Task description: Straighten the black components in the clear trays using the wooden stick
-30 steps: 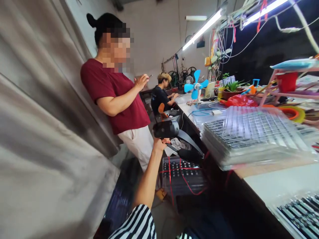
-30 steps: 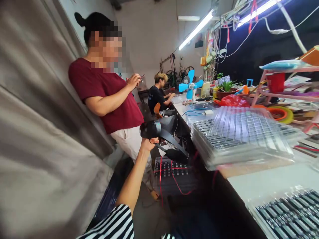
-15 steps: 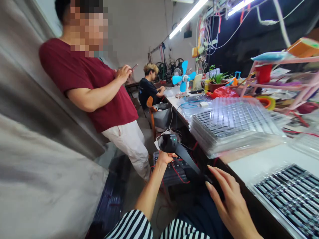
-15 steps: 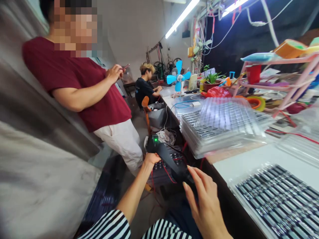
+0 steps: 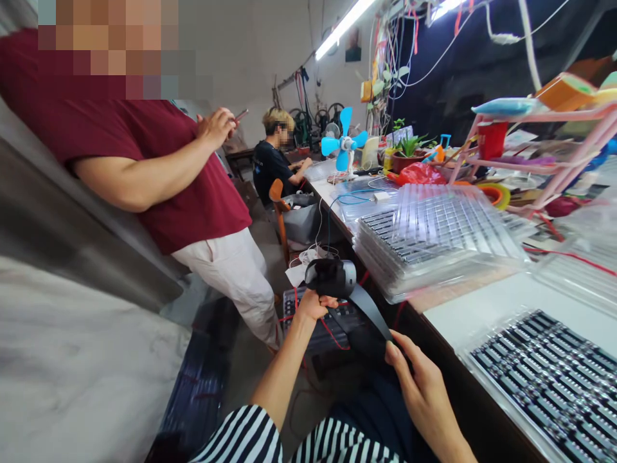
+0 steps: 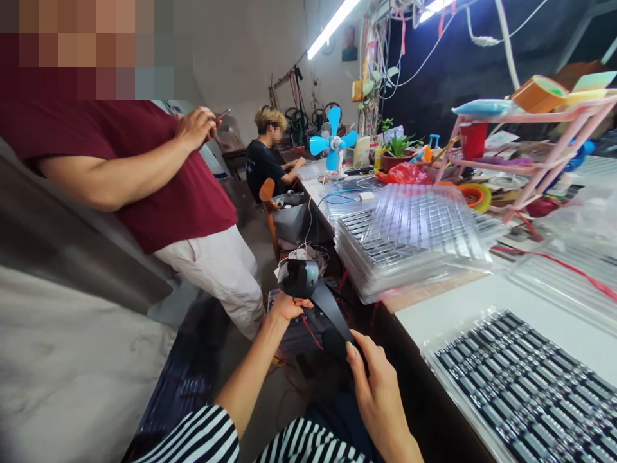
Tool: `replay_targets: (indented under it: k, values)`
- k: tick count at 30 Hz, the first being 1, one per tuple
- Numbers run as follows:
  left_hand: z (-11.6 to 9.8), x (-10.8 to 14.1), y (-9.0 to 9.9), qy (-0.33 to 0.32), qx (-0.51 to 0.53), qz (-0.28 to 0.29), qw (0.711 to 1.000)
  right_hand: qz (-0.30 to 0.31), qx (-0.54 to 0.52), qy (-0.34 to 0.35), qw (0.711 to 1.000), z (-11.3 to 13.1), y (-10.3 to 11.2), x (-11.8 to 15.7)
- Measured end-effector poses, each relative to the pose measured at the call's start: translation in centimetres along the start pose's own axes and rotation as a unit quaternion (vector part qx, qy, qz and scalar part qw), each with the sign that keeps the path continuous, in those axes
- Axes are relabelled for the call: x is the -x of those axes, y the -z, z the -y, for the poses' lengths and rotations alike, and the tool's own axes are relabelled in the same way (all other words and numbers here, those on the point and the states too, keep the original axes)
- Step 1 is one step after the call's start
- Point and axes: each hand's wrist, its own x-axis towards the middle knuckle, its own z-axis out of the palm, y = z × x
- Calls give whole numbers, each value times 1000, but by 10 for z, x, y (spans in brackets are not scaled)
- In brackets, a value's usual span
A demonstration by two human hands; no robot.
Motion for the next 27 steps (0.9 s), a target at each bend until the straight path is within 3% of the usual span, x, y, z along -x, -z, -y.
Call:
replay_targets:
  k: [3,7,16,22,27]
  values:
    - [-1,-2,5,32,-8,10,999,23,-89,-89,992,-10,-1,-1]
    - [-3,6,11,39,-24,30,999,2,-129,-134,983,-25,-3,-3]
    - [-18,37,7,-51,-33,68,996,23,-182,-154,971,-42,-10,-3]
    - [-35,66,-1,-85,-30,153,984,26,-228,-162,960,-44,-13,-10]
    - [-70,91,-11,-118,-20,198,973,35,-272,-180,945,-36,-17,-28]
